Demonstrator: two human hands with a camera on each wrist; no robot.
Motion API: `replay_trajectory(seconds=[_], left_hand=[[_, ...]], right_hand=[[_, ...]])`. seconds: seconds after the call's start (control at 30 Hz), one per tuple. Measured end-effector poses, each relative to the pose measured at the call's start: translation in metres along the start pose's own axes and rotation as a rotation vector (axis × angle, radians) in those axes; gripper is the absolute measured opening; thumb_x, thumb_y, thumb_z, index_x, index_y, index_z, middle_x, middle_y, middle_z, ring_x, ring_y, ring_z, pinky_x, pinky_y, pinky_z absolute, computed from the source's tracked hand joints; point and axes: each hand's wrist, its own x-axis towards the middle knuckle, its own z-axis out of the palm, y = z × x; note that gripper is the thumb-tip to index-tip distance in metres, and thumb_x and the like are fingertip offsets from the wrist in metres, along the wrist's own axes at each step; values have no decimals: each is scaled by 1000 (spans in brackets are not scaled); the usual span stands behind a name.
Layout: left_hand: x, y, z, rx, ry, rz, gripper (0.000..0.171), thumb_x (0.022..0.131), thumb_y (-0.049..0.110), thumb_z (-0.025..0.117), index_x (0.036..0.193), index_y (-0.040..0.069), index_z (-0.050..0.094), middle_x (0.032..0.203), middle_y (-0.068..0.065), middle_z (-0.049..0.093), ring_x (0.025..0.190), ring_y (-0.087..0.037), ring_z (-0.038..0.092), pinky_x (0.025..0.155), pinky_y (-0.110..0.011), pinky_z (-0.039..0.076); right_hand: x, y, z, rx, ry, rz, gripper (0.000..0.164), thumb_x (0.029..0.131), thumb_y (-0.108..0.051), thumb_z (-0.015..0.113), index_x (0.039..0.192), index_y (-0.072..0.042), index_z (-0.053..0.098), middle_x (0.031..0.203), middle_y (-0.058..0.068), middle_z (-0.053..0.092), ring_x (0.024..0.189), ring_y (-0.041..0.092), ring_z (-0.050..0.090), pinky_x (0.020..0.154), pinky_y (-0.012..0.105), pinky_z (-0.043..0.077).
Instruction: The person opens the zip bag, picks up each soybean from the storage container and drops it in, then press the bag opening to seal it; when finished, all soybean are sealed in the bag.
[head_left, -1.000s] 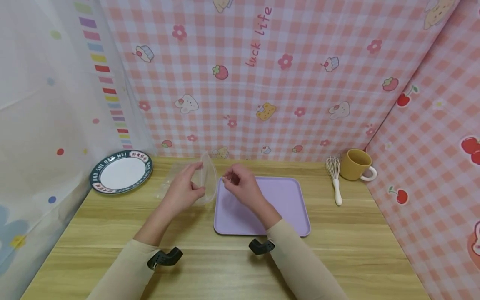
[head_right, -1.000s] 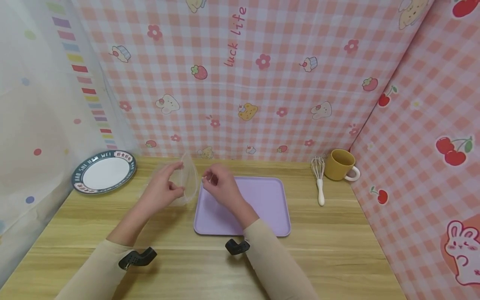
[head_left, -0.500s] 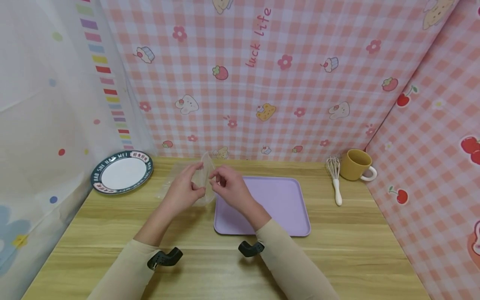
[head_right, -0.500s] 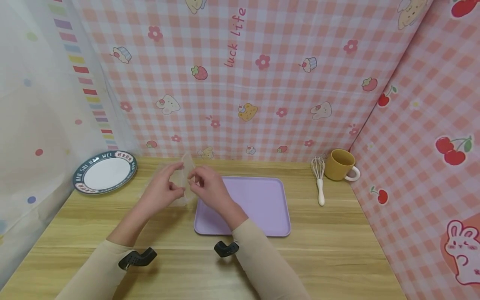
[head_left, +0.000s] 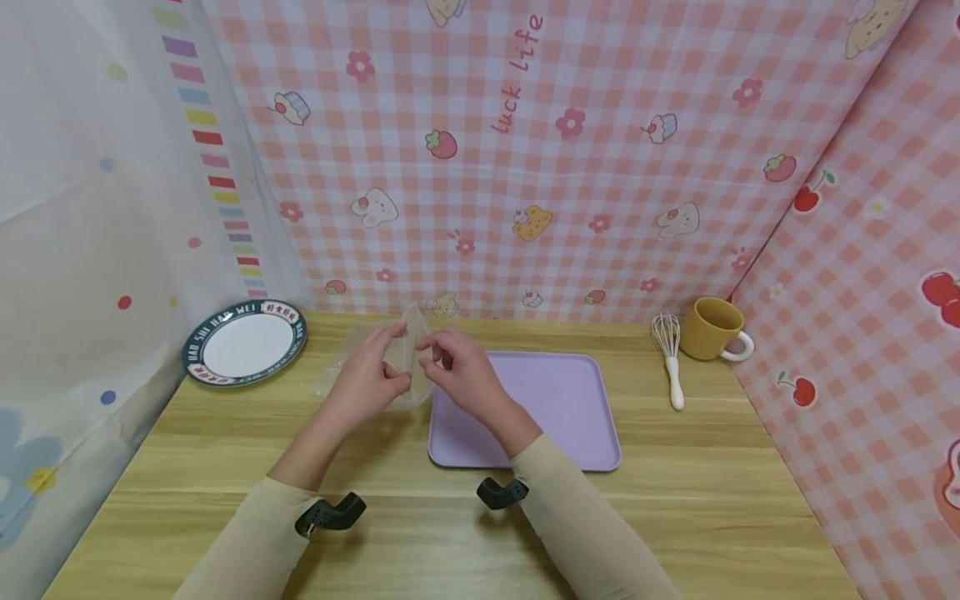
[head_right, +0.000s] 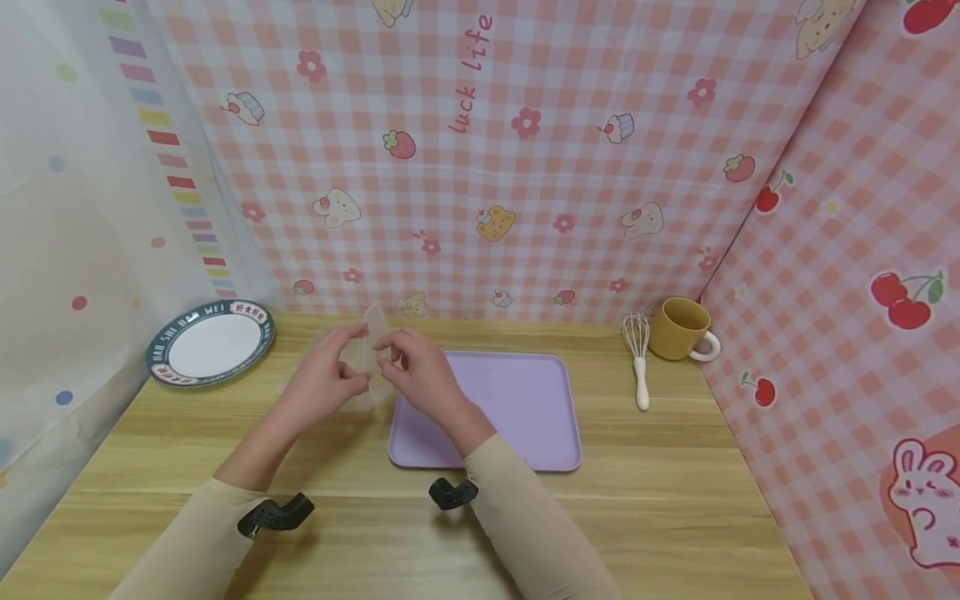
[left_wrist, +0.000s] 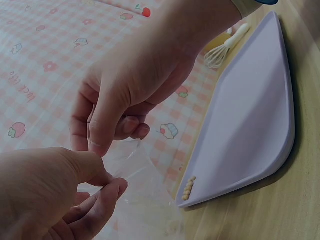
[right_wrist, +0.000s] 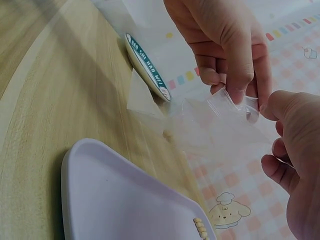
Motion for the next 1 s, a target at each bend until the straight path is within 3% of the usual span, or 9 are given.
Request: replay_trajectory(seconds=[0.17, 0.47, 0.77, 1.0], left_hand=[[2, -1, 0, 9, -4, -7, 85, 89, -3, 78, 166, 1, 43, 163, -19, 50, 81, -18, 72, 67, -32, 62], [2, 1, 0, 12, 14, 6, 84, 87, -4, 79, 164, 0, 45, 160, -20, 53, 80, -18, 72, 69, -32, 62], [3, -2, 1, 6, 11, 5, 84, 88, -5, 78, 165, 1, 45, 161, -19, 52, 81, -17, 71, 70, -33, 61], [2, -3, 0, 4, 5, -2, 85, 88, -3, 79, 166, 0, 43, 162, -19, 52, 82, -17, 72, 70, -31, 62]], right_hand=[[0, 3, -4, 19, 8, 18, 17, 101, -2, 78, 118, -4, 78, 94, 5, 62, 73, 12, 52, 65, 25, 47], [-5, 25, -24, 179, 57, 186, 17, 101, -1, 77, 118, 0, 77, 89, 3, 60, 72, 13, 51, 61, 24, 42], [-14, 61, -38, 54, 36, 169, 15, 99, 2, 77, 113, 3, 77, 91, 5, 63, 75, 14, 55, 66, 25, 47], [-15, 84, -38, -48, -91, 191, 17, 99, 0, 78, 115, 2, 75, 96, 9, 67, 83, 17, 60, 73, 29, 52]])
